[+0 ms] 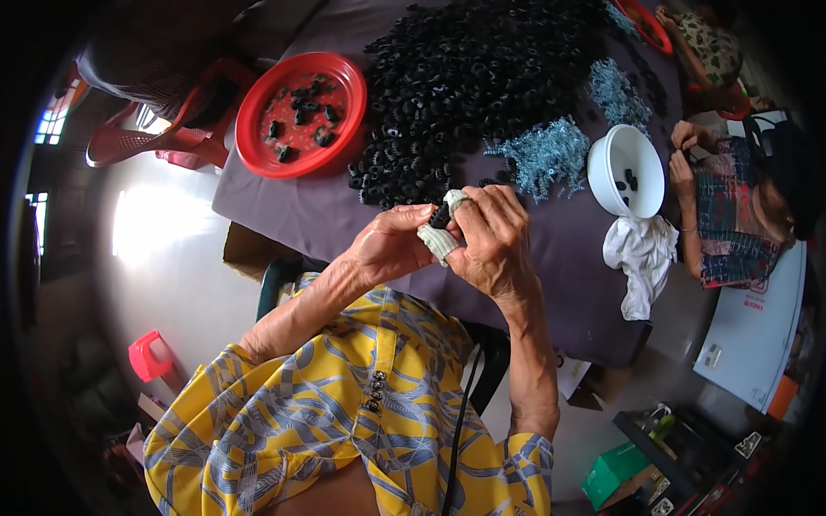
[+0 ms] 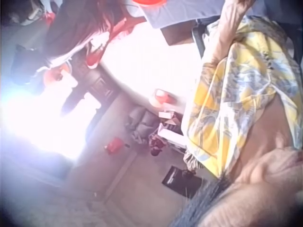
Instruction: Manually assembling small black components onto a base by hand.
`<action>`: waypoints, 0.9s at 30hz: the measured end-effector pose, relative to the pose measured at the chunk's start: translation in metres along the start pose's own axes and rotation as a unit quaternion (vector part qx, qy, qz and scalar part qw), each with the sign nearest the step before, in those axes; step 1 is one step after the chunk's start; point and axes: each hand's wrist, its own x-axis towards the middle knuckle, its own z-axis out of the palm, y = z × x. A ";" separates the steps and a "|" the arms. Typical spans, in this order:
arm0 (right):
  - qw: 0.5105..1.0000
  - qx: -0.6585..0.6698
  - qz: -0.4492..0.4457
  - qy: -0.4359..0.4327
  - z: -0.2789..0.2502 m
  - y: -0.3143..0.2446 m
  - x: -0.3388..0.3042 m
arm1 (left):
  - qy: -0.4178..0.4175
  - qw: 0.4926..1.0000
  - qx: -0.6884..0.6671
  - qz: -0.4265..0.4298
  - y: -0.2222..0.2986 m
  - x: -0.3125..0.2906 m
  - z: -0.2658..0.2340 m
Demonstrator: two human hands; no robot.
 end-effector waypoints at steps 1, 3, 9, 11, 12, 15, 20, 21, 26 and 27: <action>1.000 0.000 -0.004 -0.003 0.000 0.001 0.000 | 0.006 1.000 0.003 0.004 0.000 0.000 0.001; 1.000 -0.004 -0.013 -0.006 0.000 0.002 -0.002 | 0.013 1.000 0.006 0.006 0.000 0.000 0.002; 1.000 -0.011 -0.002 0.001 0.002 0.005 -0.006 | 0.024 0.999 0.022 0.003 0.000 0.002 0.001; 1.000 -0.014 0.007 0.005 0.002 0.005 -0.007 | 0.041 0.998 0.053 0.001 0.001 0.002 -0.001; 1.000 -0.022 0.005 0.012 0.003 0.006 -0.008 | 0.041 0.998 0.055 -0.003 0.002 0.002 0.000; 0.999 -0.035 0.007 0.017 0.006 0.008 -0.011 | 0.077 0.990 0.111 0.028 0.004 0.001 0.003; 0.999 -0.046 0.019 0.017 0.004 0.006 -0.015 | 0.102 0.966 0.229 0.055 0.004 0.000 0.009; 0.999 -0.044 0.020 0.007 0.003 0.006 -0.016 | 0.103 0.966 0.230 0.054 0.004 0.001 0.009; 0.999 -0.009 0.045 0.020 0.001 0.003 -0.019 | 0.101 0.968 0.222 0.054 0.004 0.003 0.011; 0.999 -0.002 0.043 0.032 0.003 0.005 -0.021 | 0.102 0.968 0.223 0.054 0.004 0.003 0.013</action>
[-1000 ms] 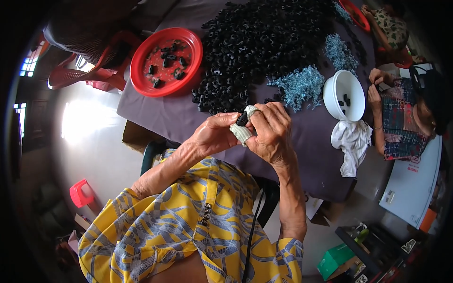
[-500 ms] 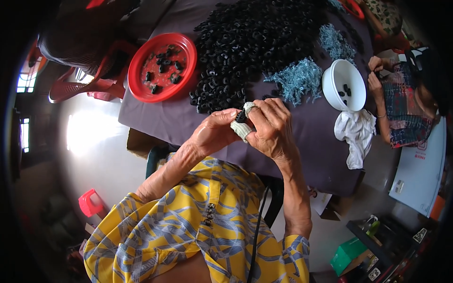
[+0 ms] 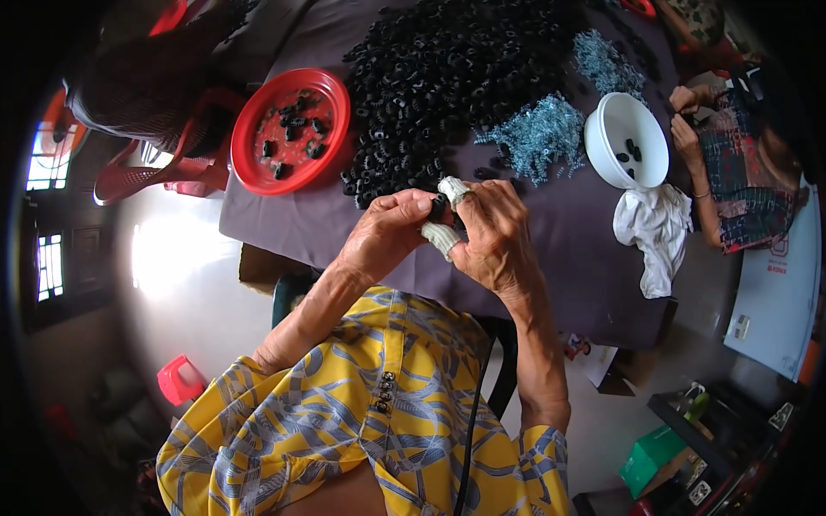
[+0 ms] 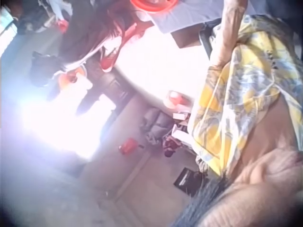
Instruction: Manually assembling small black components onto a base by hand.
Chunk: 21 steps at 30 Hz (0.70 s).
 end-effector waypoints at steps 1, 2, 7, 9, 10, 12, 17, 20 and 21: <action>1.000 0.007 -0.002 0.012 0.001 0.001 -0.001 | 0.002 1.000 0.003 0.001 0.002 -0.001 0.002; 1.000 0.006 -0.001 0.013 0.001 0.001 -0.002 | 0.005 1.000 0.005 0.003 0.003 -0.001 0.005; 0.999 0.010 -0.001 0.052 -0.001 0.003 -0.001 | 0.000 1.000 0.025 0.008 0.012 -0.001 0.018; 0.998 0.023 -0.003 0.051 -0.004 0.003 0.005 | -0.015 1.000 0.012 0.009 0.014 0.000 0.018; 0.998 0.035 -0.002 0.051 -0.006 0.001 0.007 | -0.031 0.999 -0.011 0.005 0.015 0.000 0.018; 0.997 0.067 0.017 0.044 -0.006 -0.002 0.009 | -0.049 0.998 -0.035 0.005 0.016 0.000 0.018; 0.983 0.166 0.072 0.025 -0.007 -0.007 0.011 | -0.055 0.992 -0.109 -0.040 0.017 -0.003 0.023; 0.993 0.108 0.036 0.028 -0.005 -0.010 0.016 | -0.054 0.993 -0.100 -0.021 0.016 -0.005 0.024; 0.995 0.094 0.025 0.035 -0.004 -0.011 0.019 | -0.056 0.993 -0.103 -0.016 0.015 -0.005 0.022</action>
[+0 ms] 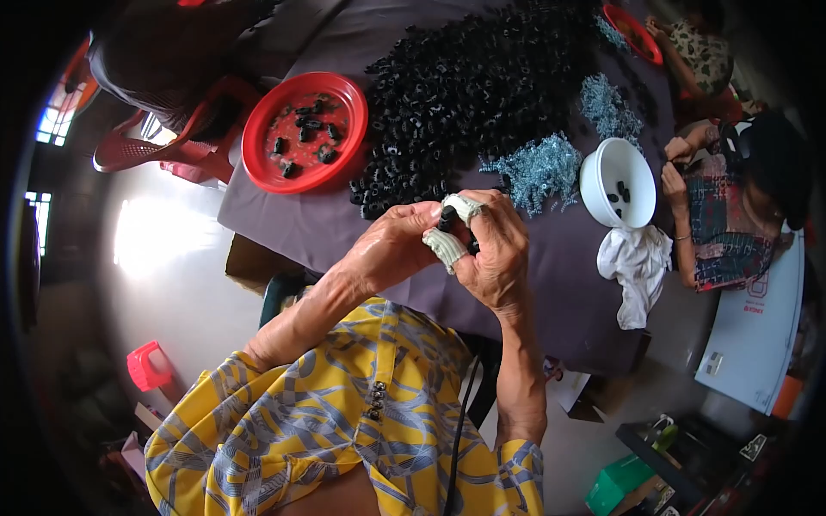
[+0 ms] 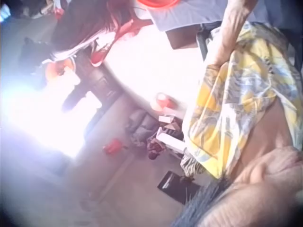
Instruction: Manually assembling small black components onto a base by hand.
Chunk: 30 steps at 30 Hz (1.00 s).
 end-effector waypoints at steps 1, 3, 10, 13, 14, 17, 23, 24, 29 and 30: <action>1.000 -0.002 -0.004 -0.003 -0.001 -0.002 0.003 | 0.011 0.999 0.024 0.020 -0.001 0.000 -0.002; 0.996 -0.077 -0.052 -0.011 -0.003 -0.005 0.007 | 0.020 0.998 0.046 0.045 -0.001 -0.002 -0.001; 0.983 -0.164 -0.077 -0.029 0.000 -0.013 0.010 | 0.088 0.952 0.207 0.209 -0.001 -0.015 0.006; 0.975 -0.203 -0.086 -0.033 0.000 -0.019 0.012 | 0.094 0.952 0.206 0.206 0.000 -0.016 0.003; 0.983 -0.170 -0.056 -0.047 -0.003 -0.022 0.013 | 0.100 0.959 0.187 0.188 0.002 -0.016 0.002; 0.994 -0.082 0.013 -0.066 -0.012 -0.027 0.014 | 0.078 0.971 0.143 0.177 0.008 -0.020 0.002; 0.990 -0.121 -0.043 -0.055 -0.012 -0.039 0.012 | 0.060 0.972 0.156 0.165 0.010 -0.026 0.009; 0.990 -0.122 -0.047 -0.058 -0.012 -0.039 0.013 | 0.066 0.969 0.171 0.163 0.010 -0.027 0.012; 0.976 -0.183 -0.112 -0.038 -0.014 -0.040 0.017 | 0.061 0.970 0.172 0.161 0.014 -0.036 0.023; 0.975 -0.184 -0.117 -0.041 -0.013 -0.042 0.018 | 0.060 0.968 0.174 0.169 0.014 -0.037 0.024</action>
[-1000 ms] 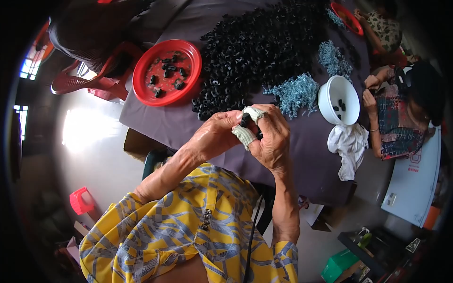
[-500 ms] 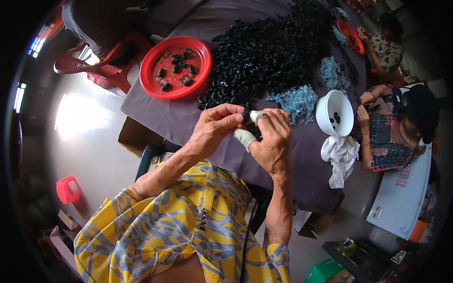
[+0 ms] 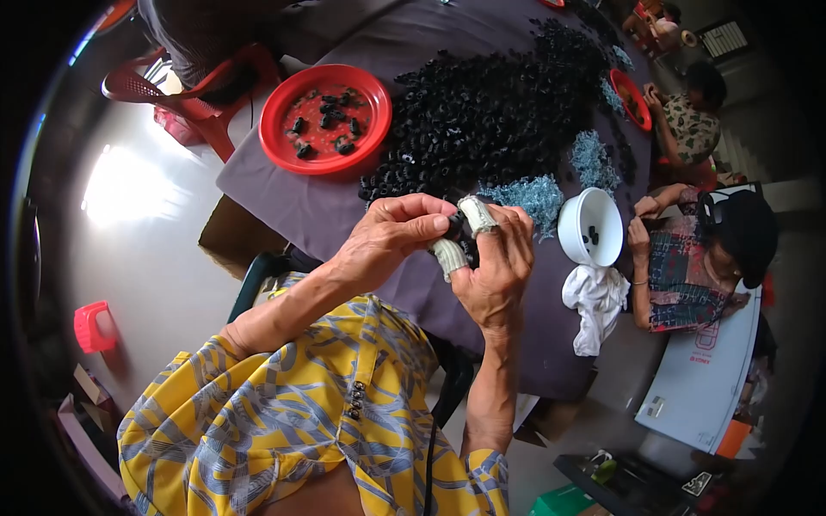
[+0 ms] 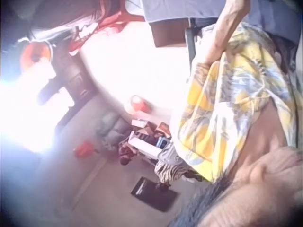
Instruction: Manually assembling small black components onto a base by hand.
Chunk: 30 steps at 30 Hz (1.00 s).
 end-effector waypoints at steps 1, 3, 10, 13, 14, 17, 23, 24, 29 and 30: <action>0.999 0.023 0.018 0.026 -0.001 -0.004 0.001 | -0.001 1.000 -0.003 0.004 0.002 -0.001 0.002; 0.994 0.066 0.069 0.050 -0.006 -0.007 0.000 | -0.029 0.997 -0.074 -0.011 0.004 -0.004 0.005; 0.992 0.048 0.044 0.105 -0.014 -0.009 0.012 | -0.072 0.985 -0.146 -0.061 0.005 -0.012 0.003; 0.991 0.060 0.043 0.108 -0.018 -0.008 0.025 | -0.074 0.986 -0.134 -0.063 0.004 -0.016 0.003; 0.991 0.057 0.042 0.111 -0.018 -0.007 0.028 | -0.067 0.988 -0.123 -0.065 0.003 -0.016 0.002; 0.990 0.061 0.045 0.115 -0.018 -0.001 0.033 | -0.062 0.989 -0.112 -0.068 0.001 -0.017 0.000; 0.986 0.063 0.064 0.141 -0.013 0.025 0.050 | -0.072 0.991 -0.087 -0.072 -0.004 -0.019 0.000; 0.985 0.064 0.065 0.145 -0.012 0.028 0.048 | -0.068 0.992 -0.079 -0.075 -0.006 -0.019 0.001; 0.984 0.072 0.064 0.147 -0.005 0.033 0.054 | -0.056 0.992 -0.071 -0.085 -0.009 -0.020 0.002; 0.985 0.064 0.052 0.151 -0.004 0.034 0.055 | -0.057 0.992 -0.069 -0.084 -0.009 -0.020 0.002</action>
